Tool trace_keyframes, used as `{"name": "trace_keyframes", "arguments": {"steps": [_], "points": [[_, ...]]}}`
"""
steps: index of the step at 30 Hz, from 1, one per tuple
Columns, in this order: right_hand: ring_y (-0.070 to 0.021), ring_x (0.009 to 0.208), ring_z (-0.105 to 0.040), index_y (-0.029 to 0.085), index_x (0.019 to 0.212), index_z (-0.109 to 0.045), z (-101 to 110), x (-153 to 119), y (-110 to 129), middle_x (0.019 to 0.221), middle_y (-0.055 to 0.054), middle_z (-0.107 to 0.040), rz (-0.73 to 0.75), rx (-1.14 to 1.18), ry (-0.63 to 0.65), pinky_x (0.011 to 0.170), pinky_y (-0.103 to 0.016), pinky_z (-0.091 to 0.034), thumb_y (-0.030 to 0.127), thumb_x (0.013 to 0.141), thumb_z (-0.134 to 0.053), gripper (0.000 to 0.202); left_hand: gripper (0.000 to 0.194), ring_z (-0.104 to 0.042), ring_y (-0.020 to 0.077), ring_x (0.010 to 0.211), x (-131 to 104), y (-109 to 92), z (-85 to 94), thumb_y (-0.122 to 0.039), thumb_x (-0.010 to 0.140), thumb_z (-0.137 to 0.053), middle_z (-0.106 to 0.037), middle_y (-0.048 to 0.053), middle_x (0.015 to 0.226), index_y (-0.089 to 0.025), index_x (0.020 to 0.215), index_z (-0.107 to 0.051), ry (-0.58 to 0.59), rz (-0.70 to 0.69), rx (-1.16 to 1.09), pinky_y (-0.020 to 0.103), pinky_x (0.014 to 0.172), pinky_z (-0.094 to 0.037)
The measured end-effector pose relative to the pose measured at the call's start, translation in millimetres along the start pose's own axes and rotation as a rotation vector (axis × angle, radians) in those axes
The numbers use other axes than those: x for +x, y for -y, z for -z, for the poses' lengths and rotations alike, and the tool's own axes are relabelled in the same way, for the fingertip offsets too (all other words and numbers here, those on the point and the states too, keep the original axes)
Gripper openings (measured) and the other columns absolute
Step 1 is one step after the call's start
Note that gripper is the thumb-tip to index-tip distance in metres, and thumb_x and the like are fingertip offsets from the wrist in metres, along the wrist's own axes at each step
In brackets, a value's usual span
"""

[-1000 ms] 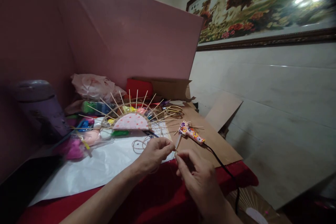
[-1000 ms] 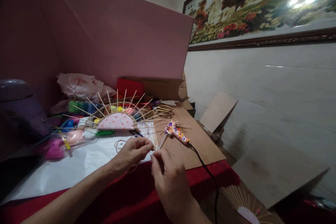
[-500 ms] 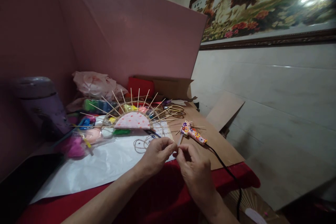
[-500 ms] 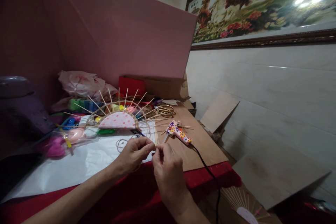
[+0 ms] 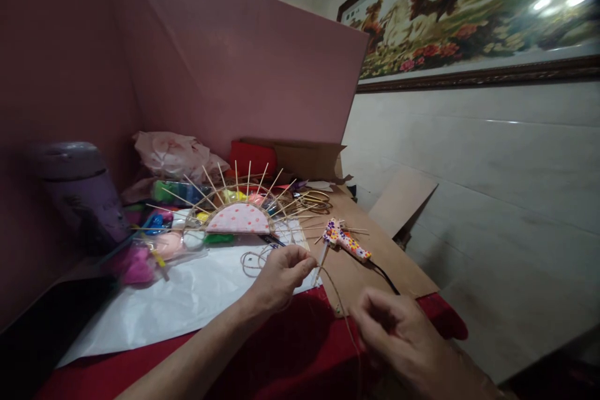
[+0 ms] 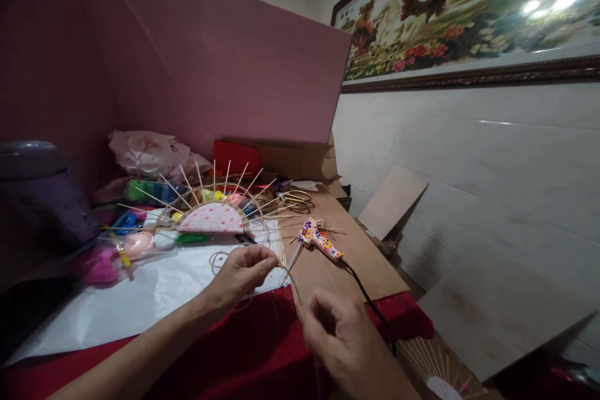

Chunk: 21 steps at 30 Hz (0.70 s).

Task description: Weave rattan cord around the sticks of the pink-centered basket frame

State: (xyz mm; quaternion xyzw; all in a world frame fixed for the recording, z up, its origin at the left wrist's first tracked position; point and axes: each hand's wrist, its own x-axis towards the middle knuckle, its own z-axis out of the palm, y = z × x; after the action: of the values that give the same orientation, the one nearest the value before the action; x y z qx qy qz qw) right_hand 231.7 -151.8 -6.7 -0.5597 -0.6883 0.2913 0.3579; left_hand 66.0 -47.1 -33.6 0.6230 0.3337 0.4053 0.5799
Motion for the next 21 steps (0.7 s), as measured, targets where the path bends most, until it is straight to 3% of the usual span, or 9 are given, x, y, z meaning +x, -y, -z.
{"name": "trace_keyframes", "arguments": {"steps": [3,6,7,9,11,14,18,21], "points": [[-0.0109,0.053,-0.055,0.02,0.07,-0.058,8.3,-10.9,3.4,0.062,0.002,-0.059,0.066,-0.072,0.105,0.047,-0.018,-0.043,0.023,0.081,-0.051,0.013,0.026,-0.029,0.0063,0.048,-0.2,2.5,0.6,-0.039,0.074,-0.056,-0.039,-0.005,0.053,-0.015,0.064,-0.051,0.024,-0.077,0.097,0.021,0.045,-0.023],[-0.0135,0.062,-0.059,0.021,0.095,-0.061,-1.0,-5.3,-3.2,0.087,-0.005,-0.065,0.154,-0.103,-0.126,0.055,-0.022,-0.049,0.025,0.08,-0.053,0.018,0.024,-0.035,0.0082,0.053,-3.1,0.4,-1.9,-0.035,0.075,-0.056,-0.045,-0.003,0.056,-0.014,0.064,-0.053,0.058,-0.109,0.171,0.022,0.05,-0.028],[-0.0136,0.061,-0.059,0.02,0.101,-0.06,-7.0,-0.4,-6.4,0.091,-0.007,-0.064,0.161,-0.106,-0.214,0.055,-0.024,-0.049,0.027,0.08,-0.054,0.023,0.023,-0.037,0.0088,0.054,-4.4,-0.8,-3.2,-0.035,0.075,-0.056,-0.046,-0.003,0.057,-0.014,0.064,-0.054,0.068,-0.104,0.181,0.022,0.051,-0.029],[-0.0125,0.053,-0.056,0.018,0.11,-0.056,-19.4,11.0,-11.3,0.086,-0.006,-0.065,0.107,-0.067,-0.245,0.051,-0.024,-0.048,0.032,0.08,-0.055,0.033,0.022,-0.04,0.0096,0.056,-6.8,-3.1,-5.6,-0.035,0.074,-0.056,-0.05,-0.002,0.059,-0.014,0.066,-0.056,0.085,-0.088,0.179,0.023,0.053,-0.031],[-0.0126,0.053,-0.055,0.017,0.104,-0.059,-27.6,20.8,-12.6,0.074,-0.002,-0.064,0.057,-0.012,-0.189,0.049,-0.022,-0.046,0.035,0.083,-0.051,0.028,0.023,-0.042,0.0102,0.057,-8.3,-4.3,-6.6,-0.035,0.073,-0.057,-0.052,-0.001,0.06,-0.013,0.067,-0.057,0.1,-0.083,0.163,0.023,0.054,-0.032],[-0.0131,0.059,-0.055,0.018,0.077,-0.062,-23.5,25.3,-11.1,0.062,0.001,-0.058,0.058,-0.026,-0.177,0.055,-0.022,-0.044,0.036,0.087,-0.046,0.026,0.022,-0.042,0.0102,0.056,-8.4,-4.3,-4.3,-0.034,0.071,-0.06,-0.052,-0.001,0.059,-0.013,0.066,-0.059,0.105,-0.082,0.155,0.023,0.053,-0.032],[-0.0131,0.055,-0.053,0.019,0.066,-0.059,9.8,9.5,-21.3,0.057,0.002,-0.054,0.016,-0.124,-0.242,0.052,-0.022,-0.043,0.04,0.083,-0.051,0.029,0.019,-0.039,0.0086,0.052,-6.1,-2.8,2.9,-0.032,0.068,-0.062,-0.05,-0.002,0.055,-0.013,0.063,-0.06,0.089,-0.06,0.14,0.022,0.05,-0.03],[-0.0146,0.05,-0.055,0.02,0.067,-0.064,38.4,-14.8,-45.1,0.055,0.0,-0.058,-0.033,-0.125,-0.307,0.044,-0.022,-0.044,0.042,0.079,-0.055,0.026,0.02,-0.036,0.0074,0.046,-3.6,-1.2,6.2,-0.033,0.066,-0.063,-0.045,-0.005,0.048,-0.014,0.062,-0.06,0.07,-0.027,0.107,0.022,0.045,-0.027]]}}
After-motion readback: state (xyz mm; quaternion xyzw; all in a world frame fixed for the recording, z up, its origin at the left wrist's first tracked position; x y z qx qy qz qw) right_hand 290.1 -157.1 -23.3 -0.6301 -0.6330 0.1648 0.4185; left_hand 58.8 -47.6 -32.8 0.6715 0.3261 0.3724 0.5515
